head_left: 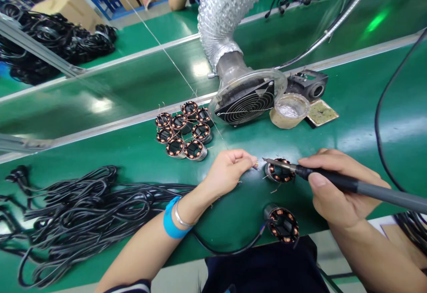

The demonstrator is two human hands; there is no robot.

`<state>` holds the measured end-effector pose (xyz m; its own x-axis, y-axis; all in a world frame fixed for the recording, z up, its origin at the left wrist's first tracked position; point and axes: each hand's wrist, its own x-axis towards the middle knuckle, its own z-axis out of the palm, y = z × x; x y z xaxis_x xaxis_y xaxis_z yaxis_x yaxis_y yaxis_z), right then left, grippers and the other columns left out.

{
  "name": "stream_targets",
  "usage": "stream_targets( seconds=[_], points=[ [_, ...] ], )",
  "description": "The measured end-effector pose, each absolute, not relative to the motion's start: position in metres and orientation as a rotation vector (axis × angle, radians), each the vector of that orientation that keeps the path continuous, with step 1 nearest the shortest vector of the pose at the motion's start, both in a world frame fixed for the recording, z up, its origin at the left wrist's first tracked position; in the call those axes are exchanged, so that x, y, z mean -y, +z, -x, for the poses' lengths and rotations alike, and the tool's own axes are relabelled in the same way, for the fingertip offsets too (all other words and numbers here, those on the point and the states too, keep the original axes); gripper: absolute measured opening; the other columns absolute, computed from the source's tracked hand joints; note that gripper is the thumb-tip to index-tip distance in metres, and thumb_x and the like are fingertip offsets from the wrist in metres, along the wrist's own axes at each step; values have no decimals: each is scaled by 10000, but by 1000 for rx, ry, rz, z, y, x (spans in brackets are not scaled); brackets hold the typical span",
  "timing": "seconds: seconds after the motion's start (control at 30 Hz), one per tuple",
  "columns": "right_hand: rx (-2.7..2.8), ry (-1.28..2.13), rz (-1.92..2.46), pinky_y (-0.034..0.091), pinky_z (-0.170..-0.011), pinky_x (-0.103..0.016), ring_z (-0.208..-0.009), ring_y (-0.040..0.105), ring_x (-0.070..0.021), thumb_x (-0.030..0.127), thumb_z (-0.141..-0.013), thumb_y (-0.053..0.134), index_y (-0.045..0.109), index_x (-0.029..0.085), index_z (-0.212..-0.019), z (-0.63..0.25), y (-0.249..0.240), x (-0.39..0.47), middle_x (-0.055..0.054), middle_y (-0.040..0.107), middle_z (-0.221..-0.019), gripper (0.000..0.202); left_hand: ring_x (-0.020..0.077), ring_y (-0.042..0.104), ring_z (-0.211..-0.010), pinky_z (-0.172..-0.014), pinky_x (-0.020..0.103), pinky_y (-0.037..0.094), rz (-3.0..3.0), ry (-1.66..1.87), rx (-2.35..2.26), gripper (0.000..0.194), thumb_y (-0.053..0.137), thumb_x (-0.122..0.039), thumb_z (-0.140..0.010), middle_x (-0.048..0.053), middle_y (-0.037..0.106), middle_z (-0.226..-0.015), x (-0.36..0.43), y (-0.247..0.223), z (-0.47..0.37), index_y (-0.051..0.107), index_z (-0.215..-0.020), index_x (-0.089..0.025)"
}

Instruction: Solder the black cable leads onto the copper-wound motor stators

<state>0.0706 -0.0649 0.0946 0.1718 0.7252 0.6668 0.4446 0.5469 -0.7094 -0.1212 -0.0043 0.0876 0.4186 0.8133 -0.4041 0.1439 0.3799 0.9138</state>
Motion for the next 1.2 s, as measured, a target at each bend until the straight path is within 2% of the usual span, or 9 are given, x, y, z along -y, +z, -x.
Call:
stream_targets(
  seconds=[0.3, 0.43, 0.57, 0.7, 0.87, 1.03, 1.2],
  points=[
    [1491, 266, 1087, 450, -504, -387, -553, 540, -189, 212, -847, 647, 733, 264, -998, -69, 96, 66, -20, 670, -738, 182, 76, 299, -510, -518, 236, 229, -1155, 545, -1073, 302, 640, -434, -763, -53, 436, -532, 6, 85, 122, 678, -717, -138],
    [1550, 256, 1034, 443, -496, -369, -554, 558, -180, 148, -812, 638, 730, 232, -1023, -69, 97, 66, -25, 680, -763, 245, 77, 286, -503, -511, 236, 209, -1165, 529, -1075, 309, 632, -439, -772, -56, 408, -519, 6, 87, 122, 676, -723, -137],
    [1645, 243, 979, 426, -484, -340, -527, 536, -152, 95, -768, 622, 719, 177, -1020, -67, 101, 65, -22, 630, -700, 282, 78, 284, -507, -511, 235, 211, -1169, 525, -1077, 308, 629, -439, -772, -51, 415, -527, 6, 88, 123, 667, -716, -138],
    [1753, 144, 903, 405, -445, -313, -505, 503, -141, 89, -738, 613, 712, 150, -993, -65, 102, 66, -23, 572, -639, 280, 80, 286, -505, -507, 234, 216, -1165, 524, -1083, 301, 626, -434, -775, -50, 410, -523, 6, 88, 123, 662, -715, -142],
    [1799, 110, 846, 410, -439, -317, -507, 504, -147, 69, -711, 605, 707, 118, -994, -68, 103, 67, -36, 572, -641, 304, 83, 301, -508, -508, 231, 231, -1181, 524, -1084, 296, 626, -432, -782, -49, 413, -526, 6, 88, 122, 659, -709, -147],
    [1759, 107, 834, 417, -436, -321, -500, 515, -148, 77, -707, 598, 712, 135, -1044, -71, 102, 66, -24, 570, -646, 360, 85, 303, -507, -510, 231, 240, -1190, 533, -1089, 301, 632, -438, -777, -47, 418, -524, 7, 87, 123, 669, -707, -148],
    [1728, 136, 850, 409, -436, -329, -496, 520, -157, 89, -722, 591, 715, 147, -1026, -69, 103, 65, -26, 566, -633, 333, 83, 303, -507, -508, 228, 239, -1206, 530, -1092, 301, 626, -435, -792, -50, 421, -528, 7, 86, 124, 666, -711, -148]
  ],
)
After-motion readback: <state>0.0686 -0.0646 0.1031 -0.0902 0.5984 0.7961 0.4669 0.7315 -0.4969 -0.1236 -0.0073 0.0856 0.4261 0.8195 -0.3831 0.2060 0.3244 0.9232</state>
